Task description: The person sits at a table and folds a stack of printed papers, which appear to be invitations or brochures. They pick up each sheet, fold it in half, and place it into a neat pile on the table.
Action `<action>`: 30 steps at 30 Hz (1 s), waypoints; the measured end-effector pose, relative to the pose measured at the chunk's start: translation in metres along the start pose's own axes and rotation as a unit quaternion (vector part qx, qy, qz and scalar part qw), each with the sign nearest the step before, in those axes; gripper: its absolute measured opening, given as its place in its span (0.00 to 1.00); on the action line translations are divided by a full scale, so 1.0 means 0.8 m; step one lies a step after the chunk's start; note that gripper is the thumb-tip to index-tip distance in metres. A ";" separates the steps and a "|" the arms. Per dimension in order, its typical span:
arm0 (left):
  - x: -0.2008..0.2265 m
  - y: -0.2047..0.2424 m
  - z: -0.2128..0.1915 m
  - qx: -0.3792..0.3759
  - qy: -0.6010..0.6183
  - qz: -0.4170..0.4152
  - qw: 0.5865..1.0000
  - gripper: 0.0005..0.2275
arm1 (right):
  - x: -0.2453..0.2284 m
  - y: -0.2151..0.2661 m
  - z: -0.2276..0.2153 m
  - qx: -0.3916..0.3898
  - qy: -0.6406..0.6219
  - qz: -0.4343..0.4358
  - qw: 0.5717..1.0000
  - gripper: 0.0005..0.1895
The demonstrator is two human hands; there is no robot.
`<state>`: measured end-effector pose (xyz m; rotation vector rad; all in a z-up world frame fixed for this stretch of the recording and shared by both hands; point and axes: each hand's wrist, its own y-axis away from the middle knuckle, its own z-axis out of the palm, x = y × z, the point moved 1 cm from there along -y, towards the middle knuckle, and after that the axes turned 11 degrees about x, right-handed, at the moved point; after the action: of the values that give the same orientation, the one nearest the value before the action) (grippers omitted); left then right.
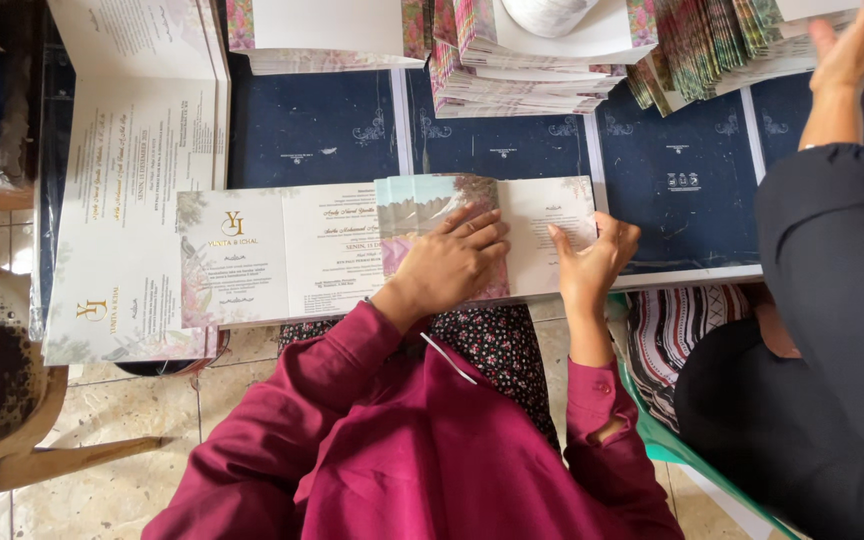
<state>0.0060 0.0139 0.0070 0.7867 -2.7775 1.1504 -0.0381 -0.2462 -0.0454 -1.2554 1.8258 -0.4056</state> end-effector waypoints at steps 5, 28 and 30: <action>0.004 -0.004 -0.010 -0.008 0.007 -0.015 1.000 0.16 | -0.007 -0.047 -0.053 -0.111 -0.186 0.047 0.975 0.31; -0.007 -0.028 -0.060 -0.018 0.246 -0.244 0.938 0.20 | -0.175 0.007 0.013 -0.289 -0.275 -0.098 0.912 0.34; -0.040 -0.001 -0.041 0.232 0.408 -0.353 0.810 0.26 | -0.184 0.022 0.023 -0.285 -0.099 -0.185 0.935 0.37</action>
<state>0.0295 0.0492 0.0244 0.9235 -1.3388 1.4929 -0.0158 -0.1056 0.0005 -1.9757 1.5793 0.0719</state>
